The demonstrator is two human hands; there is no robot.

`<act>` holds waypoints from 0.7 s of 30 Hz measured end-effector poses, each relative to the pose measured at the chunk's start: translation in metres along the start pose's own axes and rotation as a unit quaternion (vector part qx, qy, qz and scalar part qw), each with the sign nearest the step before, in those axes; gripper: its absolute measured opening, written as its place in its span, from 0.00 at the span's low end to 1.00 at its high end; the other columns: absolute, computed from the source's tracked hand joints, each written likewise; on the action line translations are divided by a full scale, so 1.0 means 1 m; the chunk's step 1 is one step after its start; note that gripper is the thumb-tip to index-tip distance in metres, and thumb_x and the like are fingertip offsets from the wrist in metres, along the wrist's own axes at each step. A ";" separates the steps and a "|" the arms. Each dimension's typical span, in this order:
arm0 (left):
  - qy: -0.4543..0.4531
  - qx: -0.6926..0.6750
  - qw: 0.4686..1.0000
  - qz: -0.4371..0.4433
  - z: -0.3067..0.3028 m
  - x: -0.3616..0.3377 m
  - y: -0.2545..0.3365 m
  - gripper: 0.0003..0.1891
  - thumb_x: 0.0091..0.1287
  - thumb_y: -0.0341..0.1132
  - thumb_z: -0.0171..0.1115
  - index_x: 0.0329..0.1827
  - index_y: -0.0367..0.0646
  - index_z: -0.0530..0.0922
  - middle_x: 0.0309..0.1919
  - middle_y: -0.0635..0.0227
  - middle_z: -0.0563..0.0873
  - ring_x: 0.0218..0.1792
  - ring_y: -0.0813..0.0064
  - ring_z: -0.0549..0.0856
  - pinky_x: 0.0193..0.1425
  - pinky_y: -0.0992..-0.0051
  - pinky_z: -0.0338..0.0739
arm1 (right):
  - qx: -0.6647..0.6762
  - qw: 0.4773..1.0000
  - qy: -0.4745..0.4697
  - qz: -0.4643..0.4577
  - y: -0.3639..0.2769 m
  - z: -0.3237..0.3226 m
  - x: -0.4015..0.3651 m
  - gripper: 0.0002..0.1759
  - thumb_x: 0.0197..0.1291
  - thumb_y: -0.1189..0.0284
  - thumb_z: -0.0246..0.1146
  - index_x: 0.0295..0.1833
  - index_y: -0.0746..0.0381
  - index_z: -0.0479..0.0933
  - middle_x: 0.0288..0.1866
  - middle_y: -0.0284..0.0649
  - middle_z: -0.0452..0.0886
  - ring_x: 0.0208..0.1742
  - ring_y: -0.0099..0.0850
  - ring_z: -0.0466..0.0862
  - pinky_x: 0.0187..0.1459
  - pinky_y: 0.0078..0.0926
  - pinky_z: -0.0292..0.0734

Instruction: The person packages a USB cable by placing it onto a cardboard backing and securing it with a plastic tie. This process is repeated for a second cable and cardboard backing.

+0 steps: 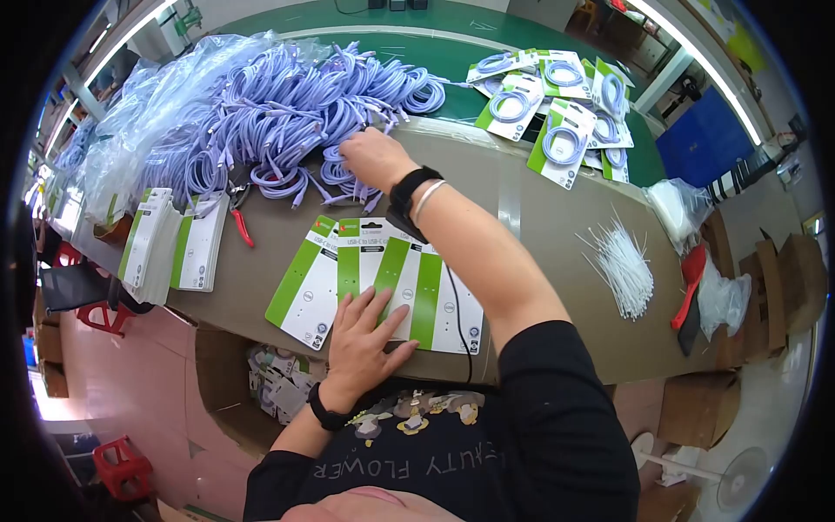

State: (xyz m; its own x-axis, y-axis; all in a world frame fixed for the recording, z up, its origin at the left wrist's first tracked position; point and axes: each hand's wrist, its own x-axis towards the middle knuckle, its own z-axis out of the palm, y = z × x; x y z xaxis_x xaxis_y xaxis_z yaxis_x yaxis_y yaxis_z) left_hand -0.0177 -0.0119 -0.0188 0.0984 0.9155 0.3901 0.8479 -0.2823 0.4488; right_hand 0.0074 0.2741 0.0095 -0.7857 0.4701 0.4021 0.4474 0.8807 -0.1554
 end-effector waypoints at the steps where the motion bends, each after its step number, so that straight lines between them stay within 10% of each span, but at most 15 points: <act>1: 0.004 -0.007 1.000 -0.001 0.000 -0.001 -0.001 0.23 0.56 0.47 0.69 0.53 0.47 0.82 0.59 0.59 0.78 0.63 0.55 0.72 0.69 0.51 0.61 | 0.002 1.000 -0.020 -0.006 -0.003 -0.014 0.000 0.13 0.60 0.68 0.61 0.48 0.63 0.79 0.42 0.48 0.83 0.43 0.47 0.81 0.47 0.40 0.76; 7: 0.031 -0.024 0.999 0.003 0.002 -0.002 -0.004 0.21 0.57 0.45 0.69 0.52 0.46 0.82 0.58 0.59 0.78 0.63 0.55 0.72 0.69 0.52 0.62 | 0.212 0.971 0.080 0.072 -0.022 -0.098 -0.055 0.13 0.69 0.67 0.56 0.51 0.63 0.79 0.37 0.35 0.83 0.33 0.30 0.79 0.36 0.26 0.74; 12: 0.037 -0.018 0.999 0.017 0.001 -0.003 -0.004 0.21 0.58 0.43 0.68 0.52 0.45 0.80 0.58 0.59 0.77 0.63 0.54 0.72 0.69 0.52 0.61 | 0.601 0.747 0.042 0.280 -0.053 -0.138 -0.117 0.17 0.75 0.65 0.51 0.53 0.66 0.78 0.35 0.28 0.80 0.29 0.12 0.72 0.29 0.12 0.66; 21: 0.023 0.015 0.999 0.031 0.005 -0.006 -0.003 0.19 0.58 0.40 0.68 0.51 0.44 0.81 0.59 0.57 0.77 0.64 0.52 0.71 0.70 0.52 0.62 | 0.727 0.604 0.121 0.304 -0.084 -0.137 -0.192 0.18 0.74 0.65 0.51 0.56 0.69 0.74 0.36 0.32 0.80 0.26 0.13 0.69 0.28 0.13 0.65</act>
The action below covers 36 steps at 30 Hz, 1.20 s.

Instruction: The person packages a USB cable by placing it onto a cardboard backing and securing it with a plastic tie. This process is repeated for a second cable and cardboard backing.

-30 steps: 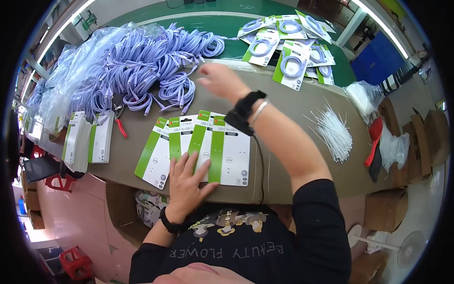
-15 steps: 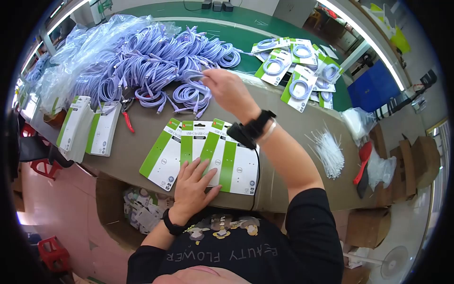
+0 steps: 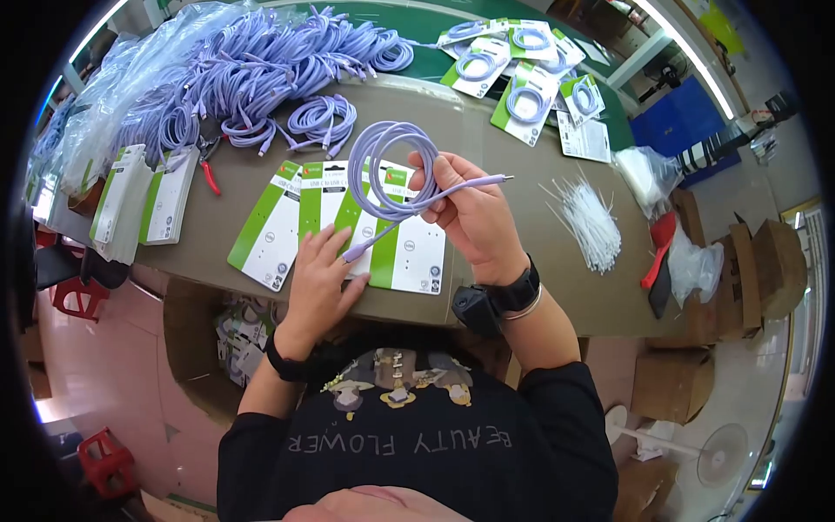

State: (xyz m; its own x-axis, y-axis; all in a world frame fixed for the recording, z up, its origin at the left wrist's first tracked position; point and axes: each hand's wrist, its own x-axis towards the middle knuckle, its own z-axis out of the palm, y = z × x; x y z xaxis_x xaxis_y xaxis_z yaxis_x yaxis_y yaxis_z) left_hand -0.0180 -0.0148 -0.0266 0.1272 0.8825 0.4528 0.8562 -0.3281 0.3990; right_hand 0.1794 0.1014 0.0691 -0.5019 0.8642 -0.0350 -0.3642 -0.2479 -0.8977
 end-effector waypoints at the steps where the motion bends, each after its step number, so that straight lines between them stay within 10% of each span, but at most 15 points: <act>1: -0.006 0.002 1.000 0.001 -0.001 0.001 0.002 0.19 0.58 0.40 0.68 0.51 0.44 0.81 0.59 0.57 0.77 0.64 0.52 0.71 0.70 0.52 0.62 | 0.021 1.000 -0.003 0.001 0.002 -0.001 -0.005 0.18 0.74 0.65 0.51 0.56 0.69 0.74 0.36 0.32 0.80 0.26 0.13 0.69 0.28 0.13 0.65; 6: 0.021 -0.203 0.979 -0.010 0.004 0.014 0.027 0.21 0.62 0.39 0.65 0.57 0.42 0.76 0.58 0.56 0.77 0.63 0.58 0.72 0.66 0.59 0.66 | 0.095 0.995 0.005 0.006 0.018 -0.003 -0.023 0.18 0.74 0.67 0.52 0.58 0.69 0.73 0.37 0.34 0.80 0.27 0.14 0.70 0.29 0.14 0.67; 12: 0.104 -0.658 0.715 -0.213 0.010 0.037 0.033 0.19 0.69 0.35 0.60 0.61 0.40 0.73 0.54 0.59 0.79 0.60 0.67 0.73 0.61 0.65 0.70 | 0.058 0.994 0.091 0.031 0.044 0.007 -0.036 0.18 0.72 0.70 0.54 0.62 0.67 0.69 0.41 0.34 0.79 0.32 0.17 0.72 0.35 0.16 0.70; 17: 0.152 -0.507 0.833 -0.160 -0.003 0.047 0.033 0.17 0.70 0.32 0.58 0.60 0.39 0.73 0.52 0.64 0.79 0.54 0.70 0.76 0.58 0.69 0.71 | -0.116 0.965 0.151 -0.179 0.062 0.002 -0.047 0.20 0.69 0.74 0.56 0.64 0.66 0.68 0.44 0.34 0.78 0.37 0.18 0.73 0.40 0.17 0.70; 20: 0.107 0.097 0.986 0.079 -0.008 0.057 0.056 0.17 0.70 0.32 0.58 0.59 0.37 0.72 0.51 0.65 0.79 0.50 0.75 0.76 0.56 0.73 0.72 | -0.224 0.946 0.044 -0.229 0.063 0.015 -0.052 0.19 0.68 0.76 0.56 0.64 0.66 0.68 0.44 0.33 0.77 0.39 0.18 0.73 0.40 0.18 0.70; 25: 0.088 -0.039 0.990 0.100 -0.003 0.048 0.071 0.16 0.68 0.31 0.60 0.57 0.37 0.74 0.49 0.66 0.78 0.48 0.73 0.77 0.55 0.70 0.72 | 0.097 0.979 0.132 -0.118 0.055 -0.012 -0.041 0.19 0.70 0.71 0.54 0.63 0.66 0.69 0.41 0.33 0.77 0.38 0.18 0.72 0.40 0.18 0.69; 26: 0.015 -0.247 0.969 -0.010 0.003 0.045 0.068 0.15 0.69 0.33 0.60 0.56 0.38 0.75 0.49 0.65 0.78 0.48 0.71 0.77 0.56 0.68 0.71 | 0.156 0.978 0.100 -0.100 0.052 -0.019 -0.043 0.19 0.71 0.69 0.53 0.63 0.66 0.69 0.40 0.33 0.77 0.38 0.18 0.72 0.40 0.18 0.69; 28: -0.127 -0.600 0.755 -0.233 0.013 0.039 0.061 0.15 0.69 0.37 0.61 0.54 0.39 0.76 0.48 0.64 0.77 0.48 0.66 0.77 0.56 0.65 0.71 | 0.220 0.970 0.069 -0.081 0.053 -0.021 -0.046 0.19 0.73 0.67 0.53 0.63 0.67 0.69 0.40 0.32 0.77 0.38 0.18 0.72 0.40 0.18 0.69; 33: -0.001 -0.746 0.622 -0.238 0.028 0.046 0.055 0.19 0.73 0.50 0.53 0.38 0.42 0.79 0.39 0.66 0.78 0.43 0.63 0.76 0.55 0.65 0.68 | 0.102 0.993 0.019 -0.052 0.059 -0.011 -0.056 0.23 0.76 0.61 0.47 0.63 0.68 0.68 0.37 0.33 0.76 0.37 0.20 0.73 0.41 0.20 0.69; 36: -0.061 -0.902 0.411 -0.119 0.036 0.050 0.039 0.31 0.75 0.61 0.39 0.24 0.45 0.72 0.26 0.68 0.75 0.38 0.66 0.74 0.54 0.67 0.67 | -0.007 0.998 0.043 -0.038 0.061 -0.008 -0.057 0.24 0.76 0.60 0.45 0.63 0.69 0.68 0.36 0.33 0.76 0.37 0.20 0.73 0.43 0.21 0.70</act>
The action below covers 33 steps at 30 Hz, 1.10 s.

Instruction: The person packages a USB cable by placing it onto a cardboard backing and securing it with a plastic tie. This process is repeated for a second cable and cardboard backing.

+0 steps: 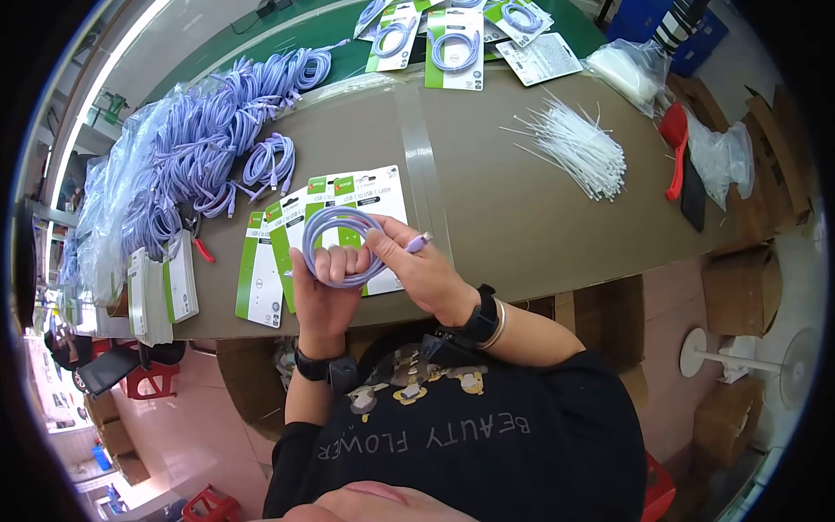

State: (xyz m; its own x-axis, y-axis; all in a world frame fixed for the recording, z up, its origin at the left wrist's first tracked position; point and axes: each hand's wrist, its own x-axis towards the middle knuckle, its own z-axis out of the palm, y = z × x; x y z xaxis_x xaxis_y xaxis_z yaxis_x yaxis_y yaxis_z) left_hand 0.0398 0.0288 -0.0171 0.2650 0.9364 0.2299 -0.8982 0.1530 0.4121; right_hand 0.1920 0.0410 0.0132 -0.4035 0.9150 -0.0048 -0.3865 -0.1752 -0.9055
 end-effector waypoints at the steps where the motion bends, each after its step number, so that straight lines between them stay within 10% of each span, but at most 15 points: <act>1: 0.002 0.002 1.000 0.000 0.002 -0.001 0.002 0.31 0.75 0.61 0.39 0.24 0.45 0.72 0.26 0.68 0.75 0.38 0.66 0.74 0.54 0.67 0.67 | 0.066 0.998 0.001 0.000 -0.001 0.001 -0.001 0.25 0.76 0.59 0.44 0.63 0.70 0.67 0.36 0.34 0.75 0.37 0.20 0.73 0.43 0.21 0.70; 4: 0.125 0.079 0.985 -0.088 0.016 -0.003 0.009 0.33 0.75 0.62 0.31 0.18 0.48 0.65 0.15 0.72 0.68 0.33 0.68 0.71 0.51 0.68 0.65 | 0.199 0.980 0.005 0.004 0.000 -0.001 -0.005 0.26 0.76 0.58 0.44 0.64 0.70 0.67 0.35 0.34 0.75 0.37 0.21 0.73 0.45 0.22 0.70; 12: 0.049 0.147 0.963 -0.220 0.004 -0.011 0.034 0.31 0.76 0.59 0.36 0.22 0.45 0.69 0.12 0.74 0.65 0.26 0.72 0.71 0.40 0.74 0.67 | 0.031 0.997 -0.044 0.054 -0.001 -0.011 -0.008 0.27 0.77 0.57 0.42 0.65 0.70 0.66 0.31 0.32 0.71 0.33 0.20 0.70 0.40 0.20 0.70; 16: 0.088 0.289 0.913 -0.274 0.023 -0.006 0.044 0.30 0.77 0.57 0.37 0.23 0.44 0.70 0.11 0.76 0.66 0.20 0.75 0.70 0.32 0.77 0.66 | 0.220 0.966 -0.102 0.086 0.009 -0.013 -0.009 0.27 0.77 0.57 0.41 0.65 0.70 0.66 0.30 0.32 0.70 0.29 0.18 0.67 0.35 0.18 0.68; 20: 0.213 0.230 0.946 -0.084 0.035 -0.007 0.000 0.28 0.78 0.54 0.37 0.24 0.44 0.70 0.11 0.77 0.66 0.17 0.75 0.69 0.28 0.79 0.65 | 0.266 0.962 -0.056 0.036 0.008 -0.011 -0.005 0.27 0.77 0.58 0.41 0.65 0.70 0.67 0.27 0.31 0.69 0.25 0.17 0.65 0.32 0.17 0.65; 24: -0.004 0.121 0.973 -0.198 0.015 -0.012 0.027 0.27 0.78 0.52 0.38 0.26 0.43 0.70 0.12 0.75 0.69 0.19 0.76 0.71 0.35 0.78 0.70 | 0.172 0.981 -0.047 0.074 -0.011 -0.012 -0.012 0.26 0.77 0.59 0.41 0.64 0.70 0.68 0.24 0.29 0.67 0.22 0.17 0.64 0.30 0.18 0.65; 33: 0.076 0.260 0.919 -0.285 0.025 -0.008 0.037 0.22 0.78 0.48 0.44 0.29 0.42 0.72 0.15 0.77 0.67 0.20 0.79 0.69 0.39 0.79 0.71 | 0.099 0.984 -0.061 0.135 -0.006 -0.017 -0.013 0.22 0.76 0.61 0.48 0.60 0.69 0.71 0.22 0.27 0.64 0.21 0.16 0.62 0.29 0.18 0.65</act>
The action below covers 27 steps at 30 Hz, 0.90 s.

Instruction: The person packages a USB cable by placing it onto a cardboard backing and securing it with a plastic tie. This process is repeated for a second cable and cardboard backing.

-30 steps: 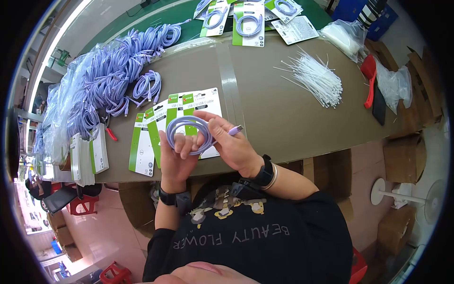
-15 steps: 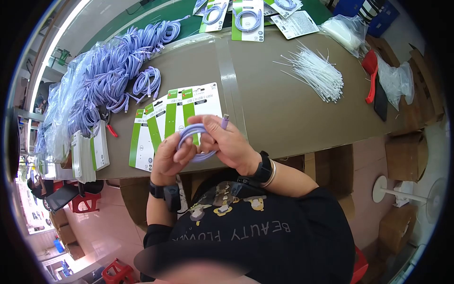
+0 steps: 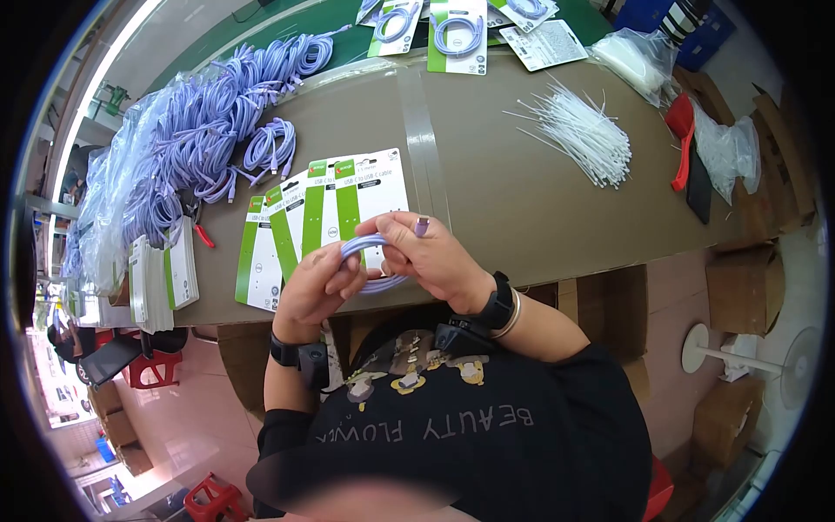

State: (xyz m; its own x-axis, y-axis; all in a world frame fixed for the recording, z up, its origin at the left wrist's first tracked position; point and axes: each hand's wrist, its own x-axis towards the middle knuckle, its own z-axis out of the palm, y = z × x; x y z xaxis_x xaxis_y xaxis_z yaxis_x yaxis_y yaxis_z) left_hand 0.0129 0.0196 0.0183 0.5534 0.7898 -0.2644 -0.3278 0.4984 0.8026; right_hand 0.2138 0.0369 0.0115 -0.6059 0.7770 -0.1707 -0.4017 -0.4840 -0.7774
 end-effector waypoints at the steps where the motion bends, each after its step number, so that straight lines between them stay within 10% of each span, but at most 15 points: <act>1: 0.020 0.003 1.000 0.018 0.001 0.001 -0.001 0.21 0.77 0.47 0.45 0.31 0.41 0.73 0.15 0.77 0.66 0.20 0.80 0.68 0.38 0.79 0.70 | 0.024 0.999 0.033 -0.004 0.001 0.003 0.002 0.21 0.75 0.62 0.49 0.59 0.68 0.72 0.22 0.27 0.63 0.21 0.16 0.61 0.28 0.19 0.64; 12: 0.087 -0.165 0.969 0.160 0.022 0.021 -0.006 0.13 0.75 0.35 0.53 0.58 0.41 0.73 0.25 0.76 0.71 0.22 0.86 0.67 0.34 0.80 0.71 | 0.106 0.986 0.109 -0.063 0.006 0.009 0.013 0.19 0.75 0.62 0.50 0.56 0.67 0.73 0.23 0.26 0.61 0.23 0.17 0.59 0.32 0.19 0.68; 16: 0.231 0.100 0.944 0.212 0.006 0.039 -0.019 0.14 0.72 0.31 0.56 0.59 0.47 0.76 0.31 0.71 0.75 0.25 0.81 0.73 0.34 0.78 0.71 | 0.133 0.984 0.109 -0.047 0.010 -0.001 0.015 0.18 0.74 0.64 0.52 0.59 0.68 0.70 0.30 0.29 0.68 0.28 0.18 0.67 0.39 0.20 0.72; 19: 0.320 0.552 0.691 0.339 -0.005 0.051 -0.028 0.13 0.68 0.28 0.59 0.54 0.48 0.80 0.34 0.67 0.77 0.30 0.72 0.78 0.34 0.73 0.71 | 0.123 0.984 0.121 -0.033 0.008 -0.003 0.015 0.20 0.73 0.67 0.54 0.62 0.68 0.67 0.38 0.32 0.74 0.36 0.20 0.74 0.46 0.22 0.76; 27: 0.341 0.694 0.582 0.253 -0.018 0.059 -0.027 0.14 0.60 0.24 0.61 0.47 0.49 0.83 0.34 0.65 0.77 0.36 0.63 0.78 0.39 0.65 0.70 | -0.041 0.979 0.197 -0.031 -0.017 -0.016 -0.006 0.25 0.70 0.71 0.57 0.67 0.70 0.62 0.61 0.43 0.71 0.61 0.30 0.75 0.63 0.31 0.72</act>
State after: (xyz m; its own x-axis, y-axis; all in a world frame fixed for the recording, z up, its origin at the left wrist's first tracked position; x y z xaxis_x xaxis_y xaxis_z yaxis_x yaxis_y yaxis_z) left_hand 0.0407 0.0595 -0.0283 0.0683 0.9039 0.4222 0.8788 -0.2548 0.4035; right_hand 0.2346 0.0468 0.0158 -0.2630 0.9067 -0.3298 -0.3635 -0.4097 -0.8367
